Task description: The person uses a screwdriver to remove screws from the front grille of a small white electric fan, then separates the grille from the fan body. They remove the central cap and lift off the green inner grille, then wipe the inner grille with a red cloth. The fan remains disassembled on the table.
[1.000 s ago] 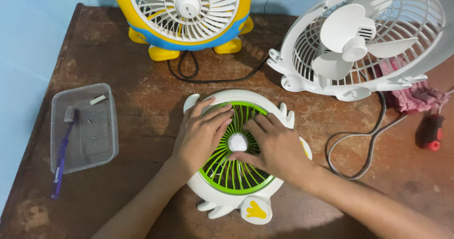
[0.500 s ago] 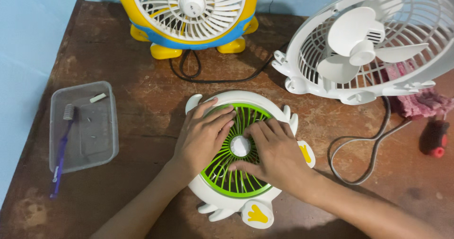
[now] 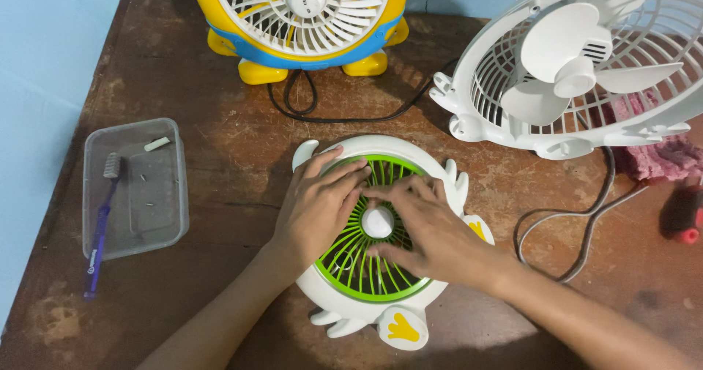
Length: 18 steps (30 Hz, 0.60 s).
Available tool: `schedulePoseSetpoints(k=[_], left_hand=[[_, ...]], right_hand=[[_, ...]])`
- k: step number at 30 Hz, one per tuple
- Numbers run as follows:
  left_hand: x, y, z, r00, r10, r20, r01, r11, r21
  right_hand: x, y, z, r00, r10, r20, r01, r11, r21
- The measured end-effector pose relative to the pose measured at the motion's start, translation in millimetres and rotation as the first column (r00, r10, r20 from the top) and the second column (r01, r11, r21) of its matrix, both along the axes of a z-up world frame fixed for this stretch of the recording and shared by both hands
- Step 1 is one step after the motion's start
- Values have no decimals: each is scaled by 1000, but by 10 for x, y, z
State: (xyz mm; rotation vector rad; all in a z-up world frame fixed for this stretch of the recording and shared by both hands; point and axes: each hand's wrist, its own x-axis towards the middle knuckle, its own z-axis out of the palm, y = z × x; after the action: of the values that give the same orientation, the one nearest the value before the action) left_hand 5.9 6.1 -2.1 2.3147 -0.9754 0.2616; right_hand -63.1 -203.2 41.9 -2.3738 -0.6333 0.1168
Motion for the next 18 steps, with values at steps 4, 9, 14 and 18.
schedulePoseSetpoints(k=[4,9,14,18], left_hand=[[9,10,6,1000,0,-23,0,1000,3],[10,-9,17,999,22,-32,-22,1000,-9],[18,5,4,1000,13,-11,-13,1000,-24],[129,-29,24,1000,18,20,-19,1000,17]], right_hand=[[-18,-39,91,990,138,36,-142,940,310],[7,2,-13,966,-19,257,44,995,-90],[-36,-48,-52,982,-3,188,-6,999,46],[-66,-239,112,974,-63,217,41,994,105]])
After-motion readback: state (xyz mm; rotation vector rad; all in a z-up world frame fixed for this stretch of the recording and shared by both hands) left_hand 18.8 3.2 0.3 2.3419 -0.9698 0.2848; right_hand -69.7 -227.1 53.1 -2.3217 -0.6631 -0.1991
